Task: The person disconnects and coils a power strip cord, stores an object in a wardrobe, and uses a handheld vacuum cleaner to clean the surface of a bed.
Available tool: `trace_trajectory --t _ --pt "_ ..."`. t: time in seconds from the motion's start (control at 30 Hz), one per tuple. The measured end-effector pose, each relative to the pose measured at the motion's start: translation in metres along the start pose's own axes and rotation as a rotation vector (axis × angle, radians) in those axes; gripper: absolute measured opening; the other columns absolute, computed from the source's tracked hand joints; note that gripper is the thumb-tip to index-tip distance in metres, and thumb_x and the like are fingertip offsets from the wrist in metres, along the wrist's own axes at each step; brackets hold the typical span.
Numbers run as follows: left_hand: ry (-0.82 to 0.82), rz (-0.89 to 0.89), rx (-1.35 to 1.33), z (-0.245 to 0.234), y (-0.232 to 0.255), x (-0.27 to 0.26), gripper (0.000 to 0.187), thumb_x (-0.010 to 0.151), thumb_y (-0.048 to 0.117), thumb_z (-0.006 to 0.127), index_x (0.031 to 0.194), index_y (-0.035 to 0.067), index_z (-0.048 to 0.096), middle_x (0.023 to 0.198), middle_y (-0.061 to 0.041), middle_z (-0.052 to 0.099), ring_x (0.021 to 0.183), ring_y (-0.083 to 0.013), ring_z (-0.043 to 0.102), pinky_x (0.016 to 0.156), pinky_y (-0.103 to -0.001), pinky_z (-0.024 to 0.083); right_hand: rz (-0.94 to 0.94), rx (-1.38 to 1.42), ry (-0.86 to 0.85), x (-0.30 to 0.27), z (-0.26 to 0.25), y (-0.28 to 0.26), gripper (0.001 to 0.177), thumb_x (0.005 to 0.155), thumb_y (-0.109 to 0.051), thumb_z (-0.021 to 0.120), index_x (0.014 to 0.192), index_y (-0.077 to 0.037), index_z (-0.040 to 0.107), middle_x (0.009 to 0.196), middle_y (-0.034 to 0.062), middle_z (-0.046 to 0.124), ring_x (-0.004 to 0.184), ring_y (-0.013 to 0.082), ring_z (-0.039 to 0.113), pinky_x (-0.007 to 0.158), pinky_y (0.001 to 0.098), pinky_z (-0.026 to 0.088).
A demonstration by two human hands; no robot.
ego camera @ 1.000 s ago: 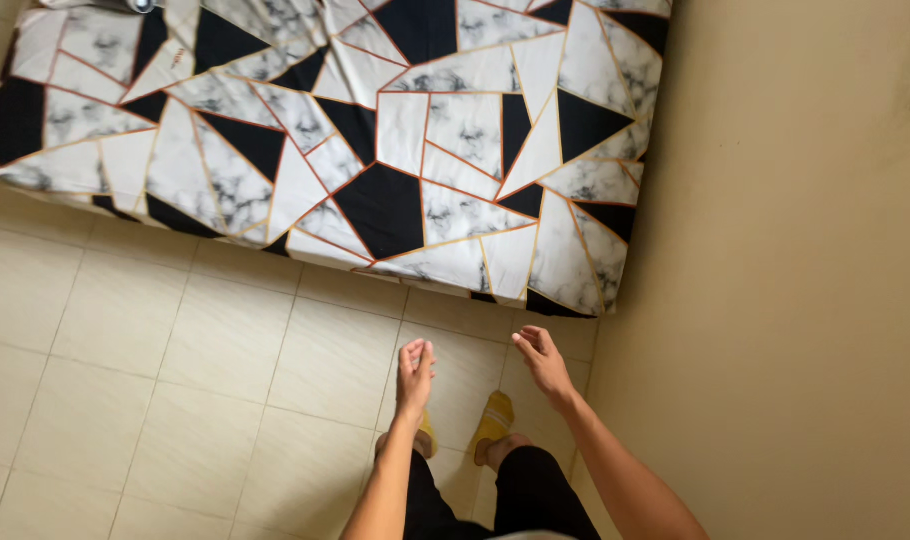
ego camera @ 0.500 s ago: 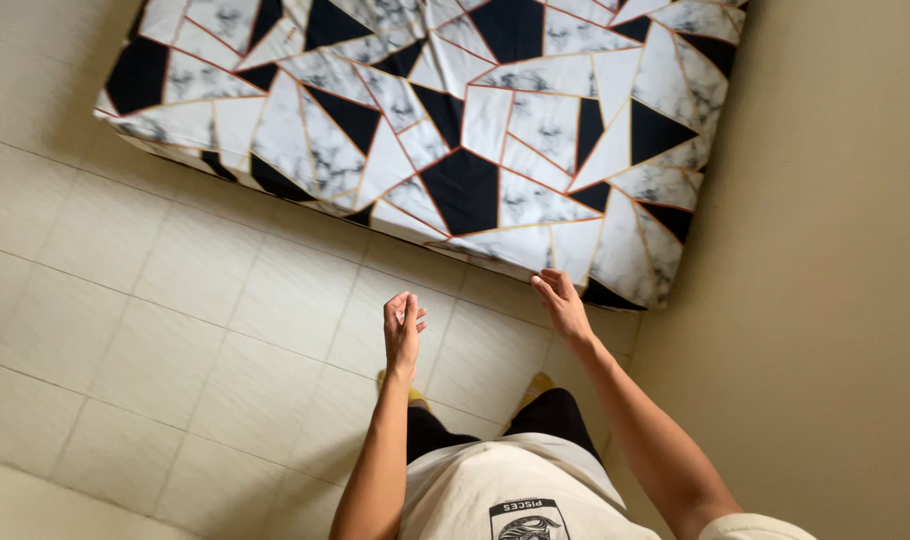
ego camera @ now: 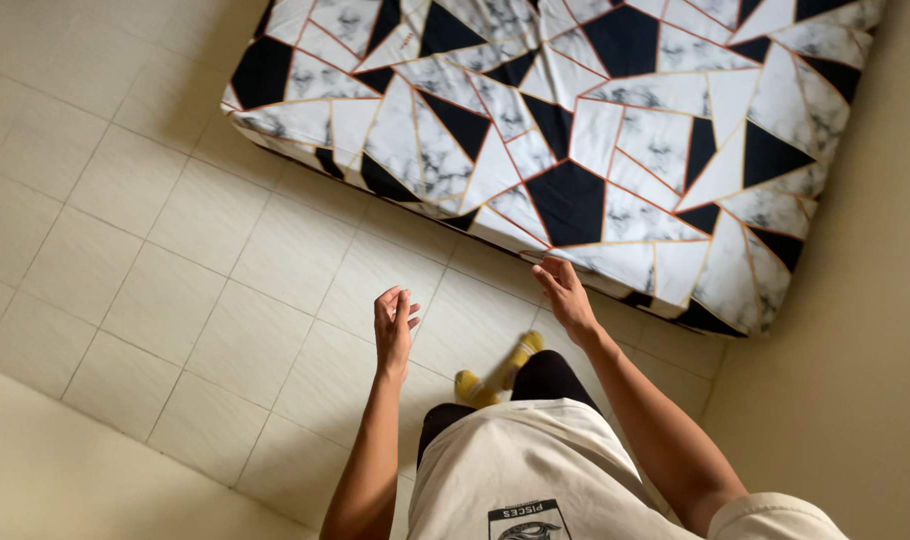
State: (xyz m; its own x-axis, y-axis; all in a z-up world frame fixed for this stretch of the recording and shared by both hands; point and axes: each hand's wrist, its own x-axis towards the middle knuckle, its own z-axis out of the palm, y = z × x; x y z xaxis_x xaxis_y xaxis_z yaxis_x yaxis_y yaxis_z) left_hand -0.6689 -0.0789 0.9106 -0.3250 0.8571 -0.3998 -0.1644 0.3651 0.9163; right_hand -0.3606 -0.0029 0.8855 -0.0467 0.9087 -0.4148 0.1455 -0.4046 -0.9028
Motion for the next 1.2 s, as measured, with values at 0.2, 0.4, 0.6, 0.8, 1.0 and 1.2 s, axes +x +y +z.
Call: trace_trajectory --t 0.2,0.4,0.6,0.8,1.0,1.2 --pt "0.092 -0.027 -0.008 -0.055 0.026 0.053 0.062 0.098 0.051 0.056 0.139 0.006 0.047 0.138 -0.013 0.056 0.112 -0.0206 0.063 0.092 -0.036 0.052 -0.023 -0.042 -0.065 0.073 0.064 -0.035 0.069 0.096 -0.052 0.062 0.142 -0.004 0.048 0.143 0.0108 0.058 0.129 0.0221 0.057 0.103 0.0388 0.048" --pt "0.156 -0.035 0.024 -0.103 0.064 0.127 0.064 0.097 0.052 0.055 0.14 0.005 0.046 0.139 -0.013 0.057 0.111 -0.0207 0.065 0.091 -0.036 0.053 0.01 -0.095 -0.085 0.172 0.136 -0.057 0.068 0.094 -0.052 0.062 0.139 -0.002 0.052 0.141 0.0119 0.06 0.125 0.0246 0.059 0.095 0.0414 0.053" --pt "0.193 0.035 0.015 -0.152 0.109 0.221 0.065 0.098 0.052 0.054 0.141 0.004 0.045 0.135 -0.015 0.06 0.11 -0.021 0.065 0.09 -0.036 0.054 -0.087 -0.159 -0.169 0.267 0.22 -0.123 0.068 0.093 -0.052 0.065 0.136 0.0 0.055 0.136 0.015 0.063 0.123 0.0261 0.062 0.092 0.0392 0.056" --pt "0.236 0.038 -0.034 -0.197 0.139 0.298 0.064 0.099 0.051 0.056 0.14 0.003 0.046 0.135 -0.015 0.061 0.109 -0.0225 0.066 0.09 -0.036 0.054 -0.13 -0.163 -0.23 0.321 0.304 -0.213 0.067 0.097 -0.052 0.062 0.138 -0.001 0.052 0.139 0.0149 0.061 0.128 0.0252 0.06 0.096 0.0373 0.051" --pt "0.122 0.003 -0.014 -0.268 0.171 0.391 0.065 0.098 0.051 0.057 0.141 0.004 0.044 0.137 -0.014 0.059 0.11 -0.0221 0.066 0.09 -0.036 0.053 -0.099 -0.071 -0.137 0.372 0.391 -0.226 0.065 0.095 -0.05 0.064 0.136 -0.001 0.052 0.14 0.0141 0.06 0.127 0.0273 0.059 0.095 0.0389 0.052" --pt "-0.005 0.03 0.065 -0.373 0.227 0.487 0.065 0.098 0.05 0.057 0.142 0.004 0.044 0.136 -0.015 0.059 0.11 -0.0221 0.065 0.089 -0.036 0.053 0.047 -0.031 0.064 0.4 0.48 -0.229 0.066 0.094 -0.052 0.065 0.136 -0.002 0.053 0.138 0.0125 0.061 0.125 0.0258 0.06 0.096 0.0409 0.054"
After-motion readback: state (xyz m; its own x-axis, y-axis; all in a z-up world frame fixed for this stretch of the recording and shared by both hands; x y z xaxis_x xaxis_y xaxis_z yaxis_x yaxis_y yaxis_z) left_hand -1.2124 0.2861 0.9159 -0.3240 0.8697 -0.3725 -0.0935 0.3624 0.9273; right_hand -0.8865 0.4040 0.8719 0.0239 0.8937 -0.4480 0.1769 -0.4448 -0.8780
